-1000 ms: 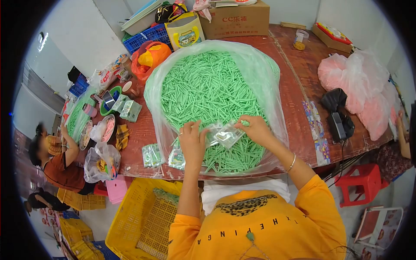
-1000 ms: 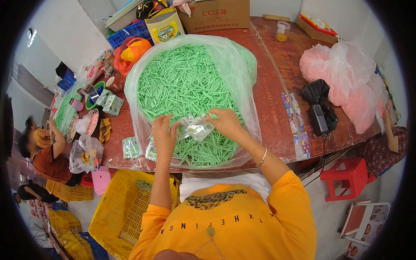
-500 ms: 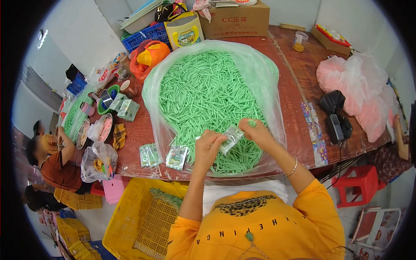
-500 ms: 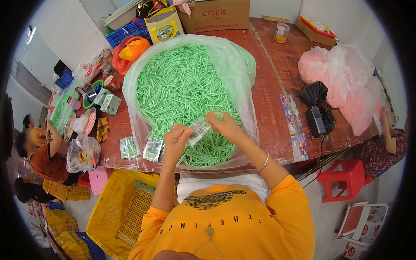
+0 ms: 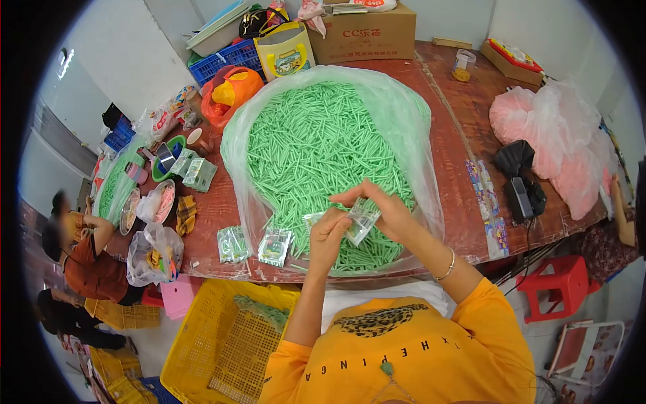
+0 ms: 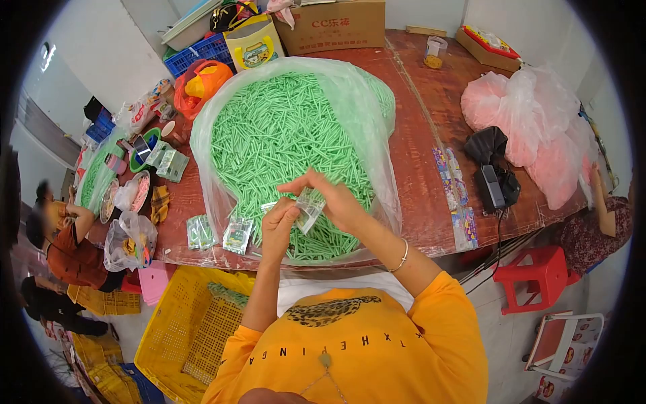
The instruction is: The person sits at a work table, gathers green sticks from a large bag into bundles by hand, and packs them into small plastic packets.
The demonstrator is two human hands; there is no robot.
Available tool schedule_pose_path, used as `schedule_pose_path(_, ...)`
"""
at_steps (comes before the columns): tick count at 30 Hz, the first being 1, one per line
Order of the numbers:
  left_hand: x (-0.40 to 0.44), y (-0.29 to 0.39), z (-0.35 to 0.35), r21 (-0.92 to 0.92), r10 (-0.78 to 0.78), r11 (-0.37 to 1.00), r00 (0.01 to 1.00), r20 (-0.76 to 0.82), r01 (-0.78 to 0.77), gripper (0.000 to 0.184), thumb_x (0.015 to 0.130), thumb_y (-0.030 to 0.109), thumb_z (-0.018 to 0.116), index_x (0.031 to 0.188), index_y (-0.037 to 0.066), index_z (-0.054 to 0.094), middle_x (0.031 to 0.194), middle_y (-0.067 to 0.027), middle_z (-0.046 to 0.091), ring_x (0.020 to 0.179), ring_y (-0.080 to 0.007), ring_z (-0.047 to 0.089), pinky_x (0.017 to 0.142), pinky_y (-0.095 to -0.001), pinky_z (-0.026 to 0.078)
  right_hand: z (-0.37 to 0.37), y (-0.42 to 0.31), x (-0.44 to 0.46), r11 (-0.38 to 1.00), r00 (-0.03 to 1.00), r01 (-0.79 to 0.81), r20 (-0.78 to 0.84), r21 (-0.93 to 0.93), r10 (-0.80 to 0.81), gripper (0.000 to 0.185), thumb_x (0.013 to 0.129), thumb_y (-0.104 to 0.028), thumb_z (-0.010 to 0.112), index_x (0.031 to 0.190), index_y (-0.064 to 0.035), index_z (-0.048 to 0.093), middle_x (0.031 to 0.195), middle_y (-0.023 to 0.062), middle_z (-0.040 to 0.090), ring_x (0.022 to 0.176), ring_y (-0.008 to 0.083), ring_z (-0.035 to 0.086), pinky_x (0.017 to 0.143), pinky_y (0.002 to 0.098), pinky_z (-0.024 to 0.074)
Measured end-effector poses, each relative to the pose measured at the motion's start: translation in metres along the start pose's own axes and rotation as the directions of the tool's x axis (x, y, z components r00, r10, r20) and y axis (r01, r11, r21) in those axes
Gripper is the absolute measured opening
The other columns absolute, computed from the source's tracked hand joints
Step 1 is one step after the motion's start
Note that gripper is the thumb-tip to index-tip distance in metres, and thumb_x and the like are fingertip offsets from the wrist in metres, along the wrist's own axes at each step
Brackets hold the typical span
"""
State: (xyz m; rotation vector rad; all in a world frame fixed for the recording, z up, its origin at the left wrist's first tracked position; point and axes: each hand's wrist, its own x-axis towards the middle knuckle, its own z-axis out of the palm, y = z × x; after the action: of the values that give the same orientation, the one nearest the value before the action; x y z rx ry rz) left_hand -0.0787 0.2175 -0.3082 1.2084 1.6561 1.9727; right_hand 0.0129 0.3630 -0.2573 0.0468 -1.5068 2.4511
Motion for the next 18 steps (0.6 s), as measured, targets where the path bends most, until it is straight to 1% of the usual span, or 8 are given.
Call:
schedule_pose_path(1, -0.001, -0.001, 0.003, -0.015, 0.019, 1.000, 0.999, -0.044, -0.020, 0.012, 0.093, 0.008, 0.065, 0.099, -0.002, 0.069, 0.095, -0.0036, 0.064, 0.084, -0.0135, 0.055, 0.076, -0.0264, 0.043, 0.004, 0.000, -0.002, 1.000, 1.000, 0.000, 0.000, 0.001, 0.000, 0.051, 0.106, -0.044, 0.035, 0.115, -0.0028, 0.065, 0.122, 0.0135, 0.065, 0.116, 0.0182, 0.056, 0.103, 0.0360, 0.0421)
schedule_pose_path(3, -0.006, -0.005, 0.009, -0.028, -0.008, 1.000, 0.996, -0.085, 0.006, 0.012, 0.094, 0.008, 0.064, 0.099, -0.002, 0.068, 0.096, -0.0034, 0.064, 0.085, -0.0126, 0.054, 0.077, -0.0256, 0.043, 0.013, -0.005, -0.007, 0.956, 0.999, -0.040, -0.035, -0.292, 0.031, 0.050, 0.105, -0.044, 0.039, 0.116, -0.0019, 0.065, 0.117, 0.0103, 0.067, 0.110, 0.0147, 0.058, 0.101, 0.0324, 0.0418)
schedule_pose_path(7, -0.013, -0.017, 0.014, -0.099, -0.114, 0.990, 0.983, -0.142, 0.101, 0.014, 0.096, 0.008, 0.062, 0.102, -0.002, 0.067, 0.094, -0.0010, 0.062, 0.085, -0.0087, 0.053, 0.076, -0.0223, 0.042, 0.001, -0.008, -0.008, 0.959, 0.998, 0.005, -0.061, -0.283, -0.023, 0.045, 0.104, -0.041, 0.046, 0.115, -0.0019, 0.064, 0.115, 0.0093, 0.068, 0.107, 0.0147, 0.058, 0.101, 0.0318, 0.0406)
schedule_pose_path(9, -0.013, -0.021, 0.022, -0.170, -0.172, 0.975, 0.971, -0.164, 0.144, 0.014, 0.097, 0.009, 0.062, 0.104, -0.001, 0.067, 0.094, 0.0005, 0.062, 0.085, -0.0072, 0.052, 0.076, -0.0216, 0.042, -0.013, 0.000, -0.003, 0.968, 0.992, 0.118, -0.027, -0.220, -0.127, 0.041, 0.102, -0.035, 0.050, 0.126, -0.0033, 0.058, 0.114, 0.0085, 0.068, 0.109, 0.0192, 0.059, 0.103, 0.0369, 0.0395)
schedule_pose_path(10, -0.013, -0.022, 0.026, -0.238, -0.235, 0.952, 0.955, -0.180, 0.190, 0.014, 0.097, 0.010, 0.061, 0.105, -0.001, 0.067, 0.094, 0.0020, 0.061, 0.085, -0.0057, 0.051, 0.075, -0.0209, 0.041, -0.017, -0.001, -0.003, 0.968, 0.992, 0.117, -0.026, -0.222, -0.126, 0.041, 0.102, -0.035, 0.050, 0.126, -0.0033, 0.058, 0.114, 0.0085, 0.068, 0.109, 0.0192, 0.059, 0.103, 0.0369, 0.0395)
schedule_pose_path(12, -0.011, -0.023, 0.032, -0.283, -0.237, 0.943, 0.953, -0.191, 0.177, 0.014, 0.098, 0.010, 0.061, 0.106, 0.000, 0.067, 0.095, 0.0031, 0.061, 0.085, -0.0049, 0.051, 0.075, -0.0205, 0.041, -0.020, -0.004, -0.003, 0.887, 0.998, 0.055, 0.026, -0.459, -0.049, 0.046, 0.102, -0.037, 0.049, 0.134, -0.0046, 0.052, 0.118, 0.0091, 0.066, 0.114, 0.0205, 0.056, 0.103, 0.0372, 0.0390)
schedule_pose_path(15, -0.011, -0.025, 0.033, -0.339, -0.253, 0.925, 0.945, -0.206, 0.173, 0.014, 0.098, 0.010, 0.061, 0.108, 0.001, 0.066, 0.096, 0.0039, 0.061, 0.086, -0.0044, 0.051, 0.075, -0.0202, 0.042, -0.010, -0.007, -0.006, 0.848, 0.997, 0.051, -0.029, -0.527, -0.078, 0.045, 0.104, -0.037, 0.042, 0.132, -0.0043, 0.055, 0.123, 0.0091, 0.064, 0.120, 0.0204, 0.054, 0.103, 0.0372, 0.0386)
schedule_pose_path(18, -0.012, -0.027, 0.035, -0.322, -0.251, 0.930, 0.947, -0.203, 0.177, 0.015, 0.097, 0.009, 0.062, 0.109, 0.001, 0.067, 0.098, 0.0032, 0.062, 0.087, -0.0050, 0.052, 0.077, -0.0202, 0.042, -0.006, -0.006, -0.008, 0.903, 0.988, 0.118, -0.045, -0.412, -0.150, 0.046, 0.105, -0.038, 0.040, 0.133, -0.0046, 0.055, 0.127, 0.0082, 0.062, 0.124, 0.0206, 0.052, 0.104, 0.0373, 0.0383)
